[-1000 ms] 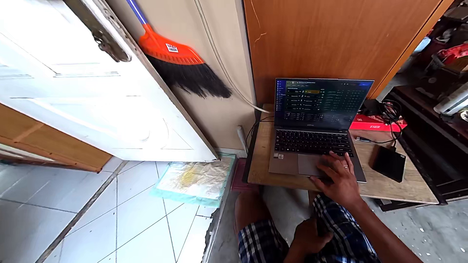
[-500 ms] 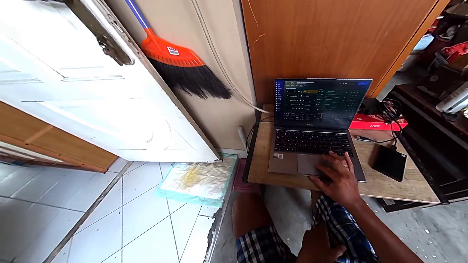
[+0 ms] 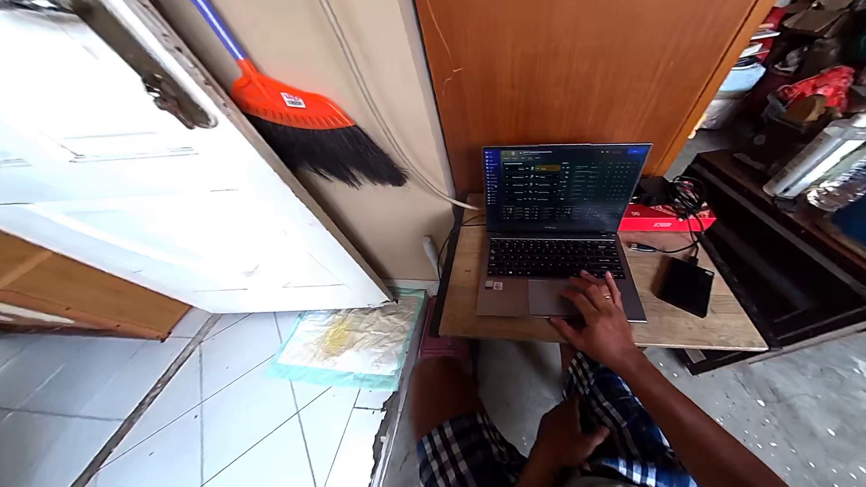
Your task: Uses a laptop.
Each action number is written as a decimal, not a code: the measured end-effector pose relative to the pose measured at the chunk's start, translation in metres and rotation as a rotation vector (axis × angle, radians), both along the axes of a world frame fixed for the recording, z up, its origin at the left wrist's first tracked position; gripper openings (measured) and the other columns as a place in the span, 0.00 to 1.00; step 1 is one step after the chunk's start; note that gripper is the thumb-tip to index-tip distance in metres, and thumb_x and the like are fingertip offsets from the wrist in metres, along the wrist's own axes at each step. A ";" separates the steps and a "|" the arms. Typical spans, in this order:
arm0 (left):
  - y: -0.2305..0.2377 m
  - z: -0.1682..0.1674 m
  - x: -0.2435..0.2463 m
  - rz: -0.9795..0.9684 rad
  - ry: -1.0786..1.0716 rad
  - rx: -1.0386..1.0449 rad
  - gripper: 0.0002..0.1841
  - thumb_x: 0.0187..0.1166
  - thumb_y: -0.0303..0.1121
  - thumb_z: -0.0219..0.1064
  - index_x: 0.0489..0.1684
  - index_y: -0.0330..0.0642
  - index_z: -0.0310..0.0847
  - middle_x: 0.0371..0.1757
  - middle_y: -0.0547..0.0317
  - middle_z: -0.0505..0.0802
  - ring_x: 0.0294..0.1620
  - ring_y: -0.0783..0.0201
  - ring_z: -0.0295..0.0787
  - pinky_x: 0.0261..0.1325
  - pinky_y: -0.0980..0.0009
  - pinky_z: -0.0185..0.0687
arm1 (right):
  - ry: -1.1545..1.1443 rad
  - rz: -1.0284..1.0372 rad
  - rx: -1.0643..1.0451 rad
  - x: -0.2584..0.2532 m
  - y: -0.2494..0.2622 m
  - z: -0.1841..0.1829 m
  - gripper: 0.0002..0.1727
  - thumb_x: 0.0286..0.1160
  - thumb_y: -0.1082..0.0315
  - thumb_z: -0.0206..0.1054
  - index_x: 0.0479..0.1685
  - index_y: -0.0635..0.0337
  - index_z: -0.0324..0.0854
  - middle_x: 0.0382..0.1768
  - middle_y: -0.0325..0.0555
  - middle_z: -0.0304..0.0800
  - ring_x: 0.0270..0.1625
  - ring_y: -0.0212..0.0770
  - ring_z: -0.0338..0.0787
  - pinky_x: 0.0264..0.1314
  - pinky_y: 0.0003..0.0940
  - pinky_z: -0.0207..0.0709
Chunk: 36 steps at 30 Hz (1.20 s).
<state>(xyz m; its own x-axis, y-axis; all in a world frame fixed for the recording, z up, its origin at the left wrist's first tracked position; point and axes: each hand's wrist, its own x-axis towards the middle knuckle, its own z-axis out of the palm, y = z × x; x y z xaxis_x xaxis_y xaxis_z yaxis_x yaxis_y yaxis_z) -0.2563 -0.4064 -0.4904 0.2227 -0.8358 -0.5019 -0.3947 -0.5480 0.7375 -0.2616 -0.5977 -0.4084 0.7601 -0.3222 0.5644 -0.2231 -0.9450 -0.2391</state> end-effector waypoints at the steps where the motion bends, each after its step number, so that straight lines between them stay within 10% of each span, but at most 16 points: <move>1: -0.002 -0.002 0.001 -0.009 -0.004 0.011 0.45 0.73 0.67 0.66 0.84 0.41 0.69 0.66 0.42 0.90 0.68 0.46 0.88 0.70 0.40 0.80 | 0.019 0.001 -0.005 0.000 0.000 0.000 0.29 0.74 0.36 0.66 0.62 0.46 0.87 0.73 0.47 0.85 0.87 0.54 0.71 0.93 0.67 0.45; 9: -0.006 -0.002 -0.003 -0.006 -0.065 0.060 0.49 0.72 0.68 0.66 0.84 0.37 0.64 0.65 0.42 0.90 0.67 0.47 0.88 0.69 0.43 0.81 | 0.137 0.048 -0.040 -0.001 0.000 0.001 0.25 0.85 0.38 0.55 0.72 0.31 0.85 0.79 0.48 0.79 0.91 0.53 0.63 0.94 0.69 0.39; 15: -0.007 -0.004 -0.003 -0.013 -0.098 0.082 0.50 0.72 0.68 0.66 0.86 0.38 0.62 0.65 0.41 0.90 0.67 0.47 0.88 0.70 0.44 0.81 | 0.020 -0.069 0.017 -0.006 -0.001 0.001 0.30 0.71 0.31 0.65 0.55 0.43 0.92 0.72 0.45 0.86 0.87 0.53 0.69 0.94 0.68 0.41; 20: -0.006 -0.005 -0.003 -0.022 -0.086 0.081 0.48 0.73 0.66 0.66 0.86 0.39 0.62 0.64 0.42 0.90 0.64 0.47 0.89 0.68 0.43 0.82 | 0.068 0.018 0.014 -0.003 -0.003 0.000 0.27 0.78 0.35 0.62 0.64 0.39 0.89 0.76 0.48 0.83 0.89 0.53 0.67 0.94 0.65 0.44; 36: -0.006 -0.003 -0.004 -0.016 -0.114 0.092 0.49 0.71 0.68 0.66 0.86 0.39 0.62 0.65 0.43 0.90 0.65 0.47 0.89 0.68 0.44 0.82 | 0.011 -0.135 0.051 -0.003 0.001 0.000 0.33 0.64 0.26 0.67 0.51 0.44 0.93 0.70 0.44 0.87 0.87 0.53 0.70 0.93 0.67 0.41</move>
<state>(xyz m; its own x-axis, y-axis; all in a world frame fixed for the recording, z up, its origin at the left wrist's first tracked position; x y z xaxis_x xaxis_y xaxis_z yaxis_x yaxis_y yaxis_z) -0.2603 -0.4124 -0.4938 0.2698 -0.7910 -0.5492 -0.4816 -0.6047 0.6343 -0.2643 -0.5967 -0.4080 0.7143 -0.4500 0.5361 -0.3500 -0.8929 -0.2832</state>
